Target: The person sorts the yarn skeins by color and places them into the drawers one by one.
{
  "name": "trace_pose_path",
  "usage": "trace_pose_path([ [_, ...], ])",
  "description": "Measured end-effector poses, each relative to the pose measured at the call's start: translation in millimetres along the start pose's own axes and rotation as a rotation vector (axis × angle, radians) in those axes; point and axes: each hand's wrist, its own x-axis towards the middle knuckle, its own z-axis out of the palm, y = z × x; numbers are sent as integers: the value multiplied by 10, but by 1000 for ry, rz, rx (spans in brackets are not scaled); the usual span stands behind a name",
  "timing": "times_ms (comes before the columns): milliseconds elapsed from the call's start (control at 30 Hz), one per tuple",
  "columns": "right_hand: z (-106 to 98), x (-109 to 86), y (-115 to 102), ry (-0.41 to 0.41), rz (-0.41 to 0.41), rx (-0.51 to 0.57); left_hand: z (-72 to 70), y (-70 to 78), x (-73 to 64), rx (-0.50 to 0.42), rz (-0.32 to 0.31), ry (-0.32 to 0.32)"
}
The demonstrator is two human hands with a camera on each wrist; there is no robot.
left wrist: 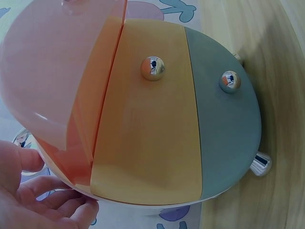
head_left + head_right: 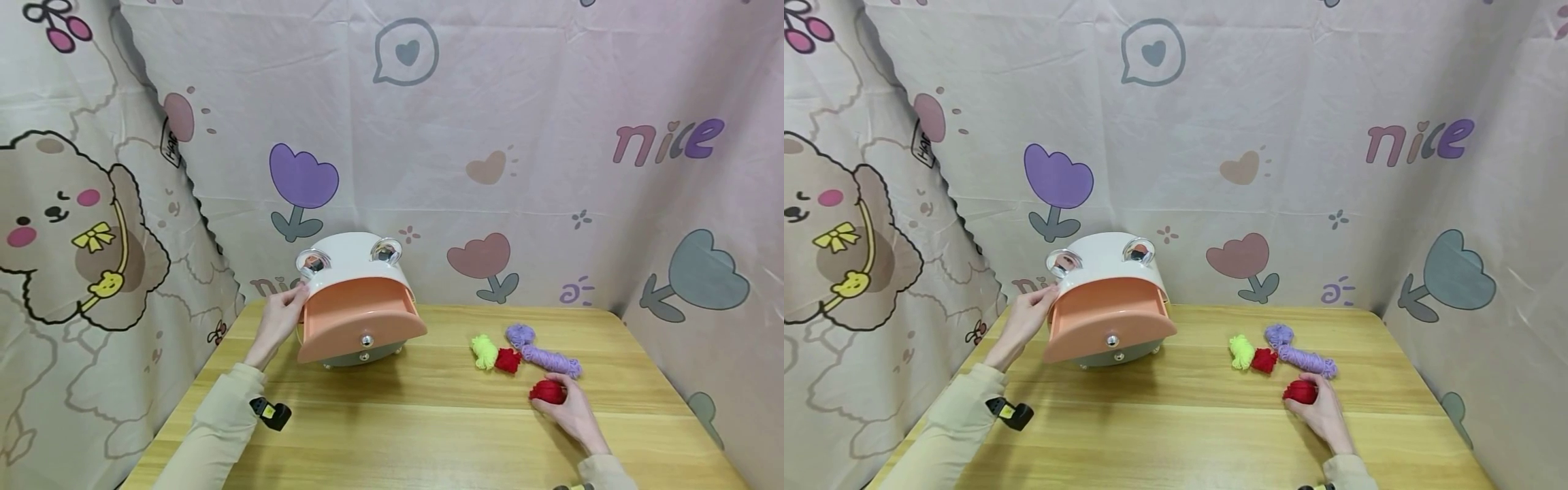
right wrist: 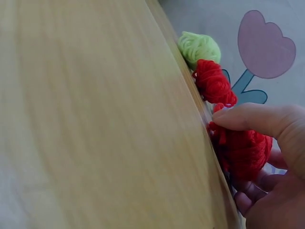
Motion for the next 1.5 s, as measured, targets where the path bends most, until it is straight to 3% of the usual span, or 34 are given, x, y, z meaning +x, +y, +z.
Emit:
trace_pose_path([
  [267, -21, 0, 4, -31, 69, 16, 4, 3, 0, 10, -4, 4],
  [533, -36, -8, -85, -26, 78, 20, -8, 12, -13, 12, -8, -1],
  [767, -60, 32, -211, -47, 86, 106, -10, 14, -14, 16, -11, 2],
  [1200, -102, 190, -684, -134, 45, 281, -4, 5, -9, 7, -4, 1],
  [1500, -64, 404, -1097, -220, -12, 378, -10, 17, -9, 18, -9, -2],
])
